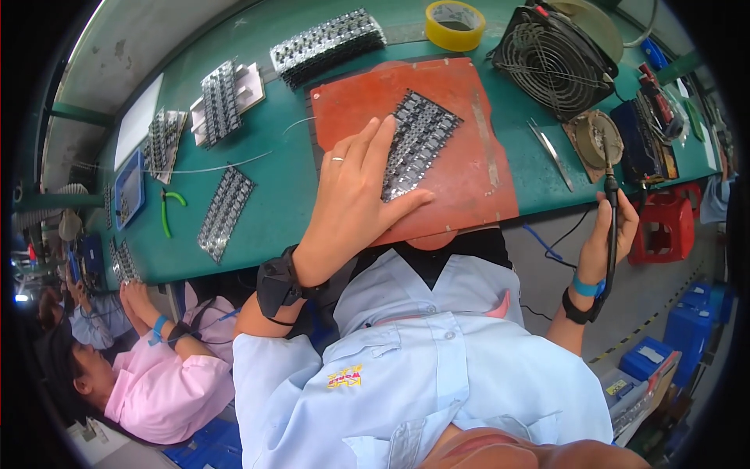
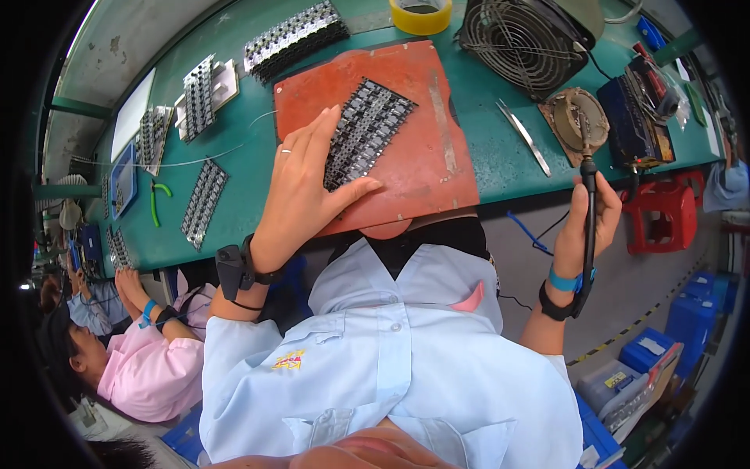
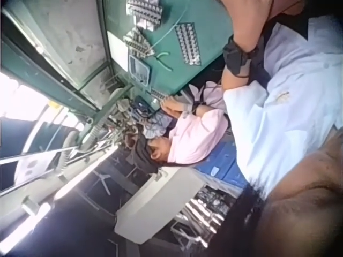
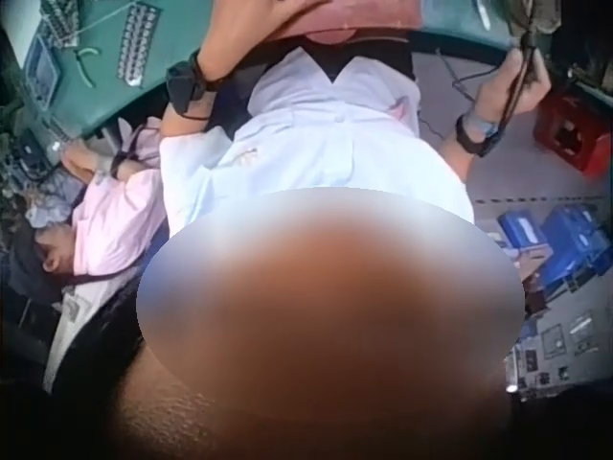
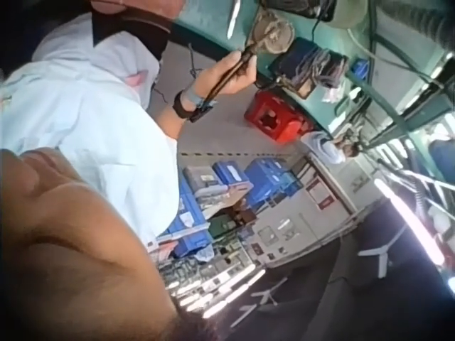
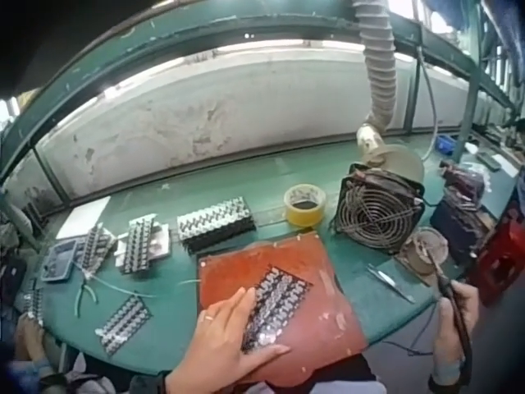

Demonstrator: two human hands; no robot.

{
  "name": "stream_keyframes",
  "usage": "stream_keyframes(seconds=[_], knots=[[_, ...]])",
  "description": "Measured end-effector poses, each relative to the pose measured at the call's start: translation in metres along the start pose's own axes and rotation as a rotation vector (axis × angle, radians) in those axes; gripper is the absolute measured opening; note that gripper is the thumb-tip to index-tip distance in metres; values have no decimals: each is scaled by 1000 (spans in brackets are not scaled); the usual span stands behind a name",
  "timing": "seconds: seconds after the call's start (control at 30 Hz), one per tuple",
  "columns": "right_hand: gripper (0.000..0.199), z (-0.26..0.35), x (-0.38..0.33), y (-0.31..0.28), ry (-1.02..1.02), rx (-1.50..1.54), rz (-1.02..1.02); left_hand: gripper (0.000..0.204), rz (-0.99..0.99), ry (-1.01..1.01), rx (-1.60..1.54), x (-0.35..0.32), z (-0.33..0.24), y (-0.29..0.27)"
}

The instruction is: Soldering electronic components onto a printed circuit board at a workstation.

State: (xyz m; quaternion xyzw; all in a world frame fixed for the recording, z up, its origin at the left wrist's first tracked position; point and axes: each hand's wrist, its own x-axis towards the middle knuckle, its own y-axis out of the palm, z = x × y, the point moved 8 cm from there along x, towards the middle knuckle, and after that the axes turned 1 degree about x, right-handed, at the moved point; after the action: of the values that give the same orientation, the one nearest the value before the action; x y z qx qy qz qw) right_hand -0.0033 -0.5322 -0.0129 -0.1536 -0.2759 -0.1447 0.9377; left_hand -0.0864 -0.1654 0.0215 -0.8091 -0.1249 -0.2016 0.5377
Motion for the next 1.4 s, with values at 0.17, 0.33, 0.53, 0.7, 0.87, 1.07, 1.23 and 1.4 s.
stream_keyframes(seconds=[0.17, 0.33, 0.53, 0.7, 0.87, 1.07, 1.23, 1.4], knots=[[41, 42, -34, 67, 128, 260, 511, 91, 59, -37, -50, -15, 18, -14], [56, 90, -46, 132, -139, 241, 853, 90, 136, -88, -43, -43, 6, -18], [79, 115, -53, 151, -384, -110, 936, 80, 106, -9, -115, -51, -30, -9], [83, 111, -54, 153, -397, -230, 970, 53, -74, -16, -11, -21, 12, -33], [83, 113, -49, 162, -416, -244, 987, 32, -197, -142, 298, -8, 117, -45], [87, 112, -45, 176, -449, -250, 1018, 15, -151, -207, 159, -7, 111, -51], [85, 107, -36, 188, -431, -240, 1010, 12, -201, -210, -332, -24, 45, -55], [85, 120, -32, 181, -424, -129, 992, 15, -33, -110, -666, -40, -6, -37]])
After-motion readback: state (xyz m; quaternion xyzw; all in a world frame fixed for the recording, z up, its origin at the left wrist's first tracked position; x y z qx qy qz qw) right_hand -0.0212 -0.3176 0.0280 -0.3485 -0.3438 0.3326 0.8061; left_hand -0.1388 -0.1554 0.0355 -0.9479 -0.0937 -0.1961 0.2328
